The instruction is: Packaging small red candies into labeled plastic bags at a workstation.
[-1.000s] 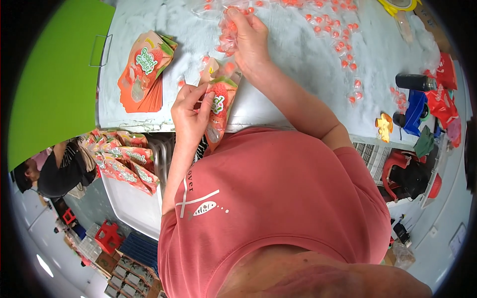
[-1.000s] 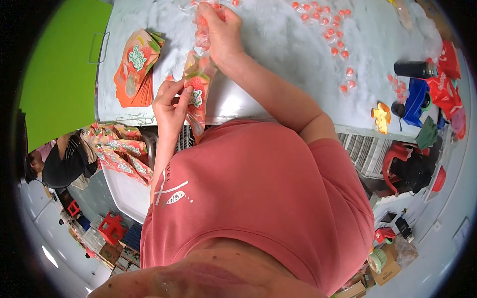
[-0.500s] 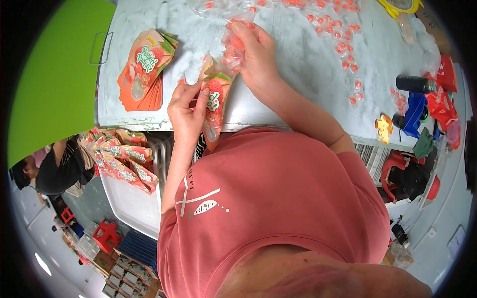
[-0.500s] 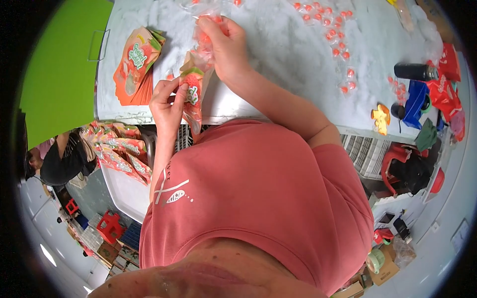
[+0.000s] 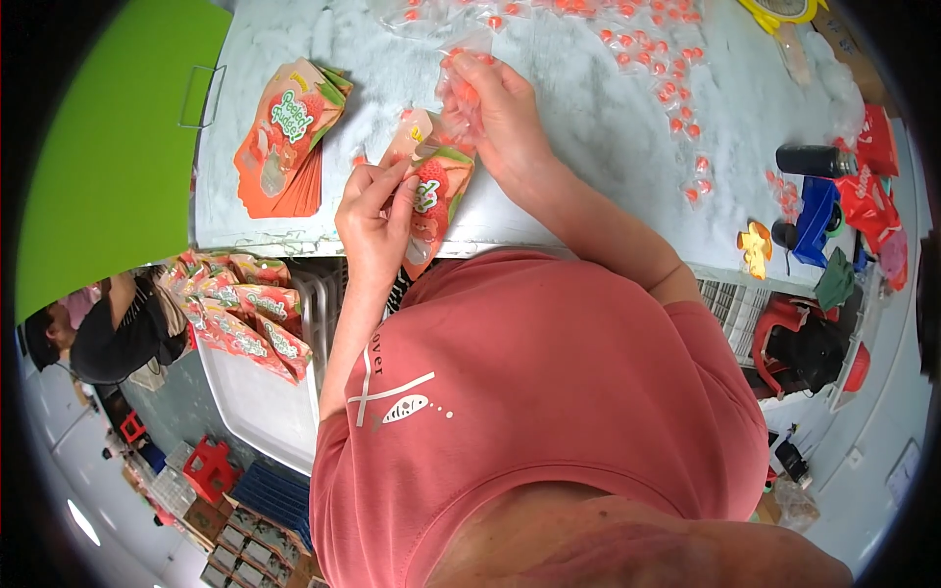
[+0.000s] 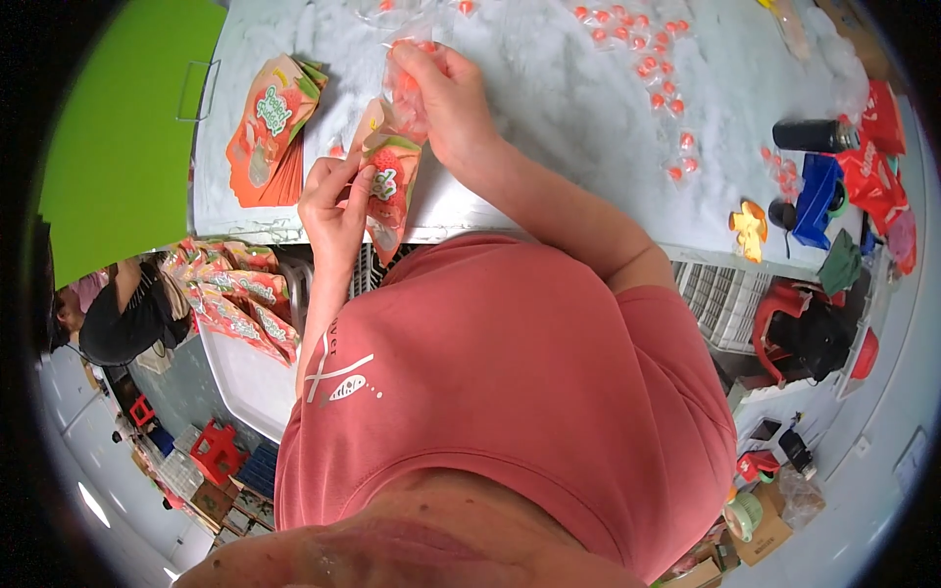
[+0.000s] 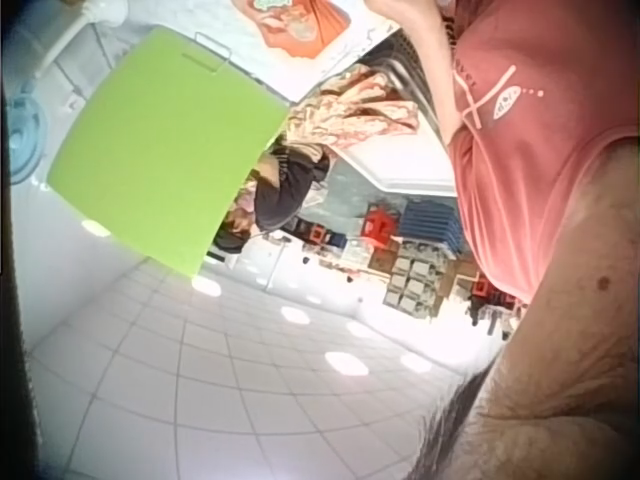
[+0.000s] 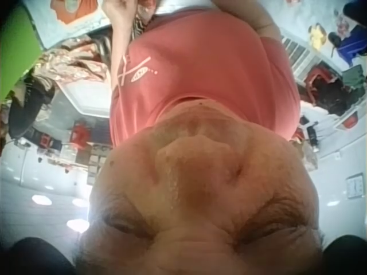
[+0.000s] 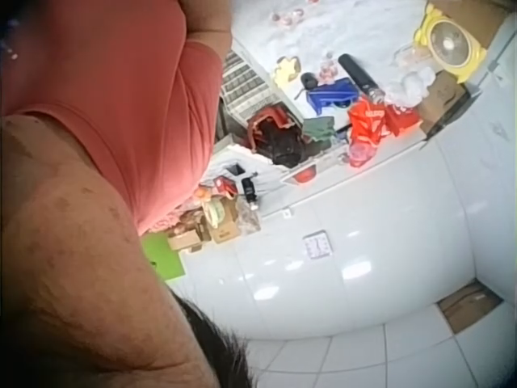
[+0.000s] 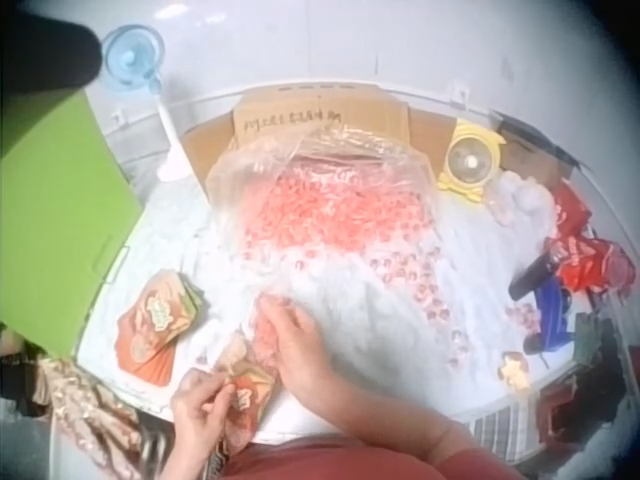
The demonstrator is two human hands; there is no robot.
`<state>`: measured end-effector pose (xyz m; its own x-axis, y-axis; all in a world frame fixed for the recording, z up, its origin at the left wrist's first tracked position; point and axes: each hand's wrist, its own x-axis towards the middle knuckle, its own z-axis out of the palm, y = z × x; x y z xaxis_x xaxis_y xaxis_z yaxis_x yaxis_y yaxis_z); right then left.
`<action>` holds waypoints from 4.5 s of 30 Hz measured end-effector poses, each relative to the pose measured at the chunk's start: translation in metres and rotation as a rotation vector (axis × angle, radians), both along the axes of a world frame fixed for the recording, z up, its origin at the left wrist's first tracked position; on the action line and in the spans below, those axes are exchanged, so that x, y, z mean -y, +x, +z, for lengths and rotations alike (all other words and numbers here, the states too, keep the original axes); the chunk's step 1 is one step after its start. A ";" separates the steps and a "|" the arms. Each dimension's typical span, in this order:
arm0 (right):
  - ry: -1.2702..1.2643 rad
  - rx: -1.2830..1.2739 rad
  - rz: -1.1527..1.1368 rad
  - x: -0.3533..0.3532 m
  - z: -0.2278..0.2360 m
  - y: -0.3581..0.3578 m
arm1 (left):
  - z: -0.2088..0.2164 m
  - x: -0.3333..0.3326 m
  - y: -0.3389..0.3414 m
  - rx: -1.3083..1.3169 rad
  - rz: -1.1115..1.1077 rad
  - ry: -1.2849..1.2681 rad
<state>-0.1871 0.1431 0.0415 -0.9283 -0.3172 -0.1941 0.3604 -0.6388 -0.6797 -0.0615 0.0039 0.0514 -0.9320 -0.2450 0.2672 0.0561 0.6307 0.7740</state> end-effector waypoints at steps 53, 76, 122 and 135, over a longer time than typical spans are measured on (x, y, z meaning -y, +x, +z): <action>0.644 -0.716 0.075 0.009 0.018 0.000 | -0.001 -0.007 0.003 -0.099 -0.092 0.006; 0.166 -0.648 0.105 -0.006 0.045 -0.016 | 0.018 0.028 0.040 -0.197 0.038 0.186; 0.346 -0.659 0.067 0.039 0.025 0.009 | 0.008 0.027 0.015 -0.154 0.079 0.054; 1.084 -1.602 -0.063 -0.012 0.049 0.039 | 0.002 0.021 0.020 -0.278 0.156 0.160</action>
